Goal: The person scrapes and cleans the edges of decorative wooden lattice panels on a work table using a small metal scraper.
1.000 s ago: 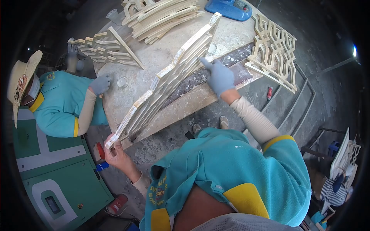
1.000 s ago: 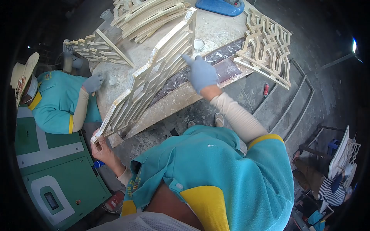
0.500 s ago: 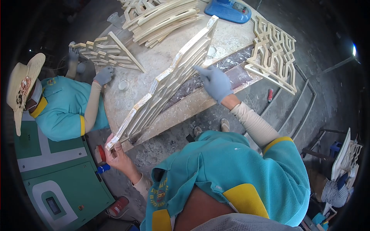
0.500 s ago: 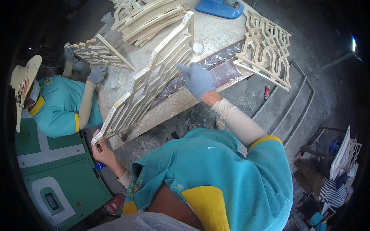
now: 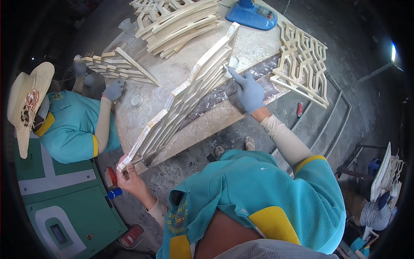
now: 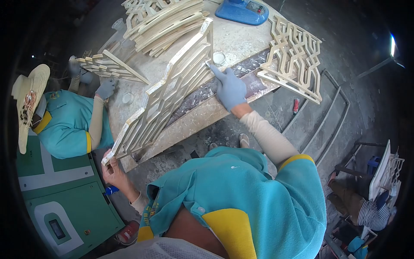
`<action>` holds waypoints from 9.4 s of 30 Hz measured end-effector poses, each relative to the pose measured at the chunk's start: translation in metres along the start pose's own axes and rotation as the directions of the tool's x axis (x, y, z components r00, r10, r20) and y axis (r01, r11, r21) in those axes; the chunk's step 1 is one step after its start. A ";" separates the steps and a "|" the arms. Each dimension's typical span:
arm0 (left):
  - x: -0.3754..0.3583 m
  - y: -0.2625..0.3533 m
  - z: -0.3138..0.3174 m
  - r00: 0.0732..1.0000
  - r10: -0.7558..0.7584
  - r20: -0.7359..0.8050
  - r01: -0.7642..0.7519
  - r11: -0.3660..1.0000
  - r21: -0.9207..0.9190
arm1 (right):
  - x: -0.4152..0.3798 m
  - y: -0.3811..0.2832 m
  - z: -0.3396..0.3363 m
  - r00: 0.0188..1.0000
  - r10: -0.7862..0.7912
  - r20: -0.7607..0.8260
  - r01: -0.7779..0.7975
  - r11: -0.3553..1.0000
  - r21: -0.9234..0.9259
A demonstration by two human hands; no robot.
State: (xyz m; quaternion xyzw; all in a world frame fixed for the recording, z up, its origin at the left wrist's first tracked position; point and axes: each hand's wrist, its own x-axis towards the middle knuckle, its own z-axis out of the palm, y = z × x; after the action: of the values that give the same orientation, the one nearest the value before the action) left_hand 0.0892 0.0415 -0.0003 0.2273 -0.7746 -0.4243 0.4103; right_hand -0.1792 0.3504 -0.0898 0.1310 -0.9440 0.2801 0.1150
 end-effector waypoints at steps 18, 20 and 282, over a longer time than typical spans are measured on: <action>-0.003 0.002 0.002 1.000 0.000 -0.014 -0.001 1.000 -0.022 | 0.009 -0.024 -0.014 0.953 -0.055 0.297 0.080 0.994 -0.072; -0.003 0.003 0.003 1.000 -0.012 -0.019 0.011 0.999 -0.030 | 0.015 -0.018 -0.020 0.959 -0.064 0.278 0.077 0.996 -0.036; 0.004 0.014 0.006 0.999 0.010 -0.048 -0.008 0.999 0.039 | 0.149 0.058 0.039 0.886 0.015 0.463 0.148 0.938 -0.314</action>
State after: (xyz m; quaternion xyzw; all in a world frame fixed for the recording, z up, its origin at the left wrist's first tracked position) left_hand 0.0818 0.0486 0.0115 0.2417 -0.7736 -0.4018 0.4263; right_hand -0.3430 0.3484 -0.1070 0.2041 -0.9732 0.0698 -0.0803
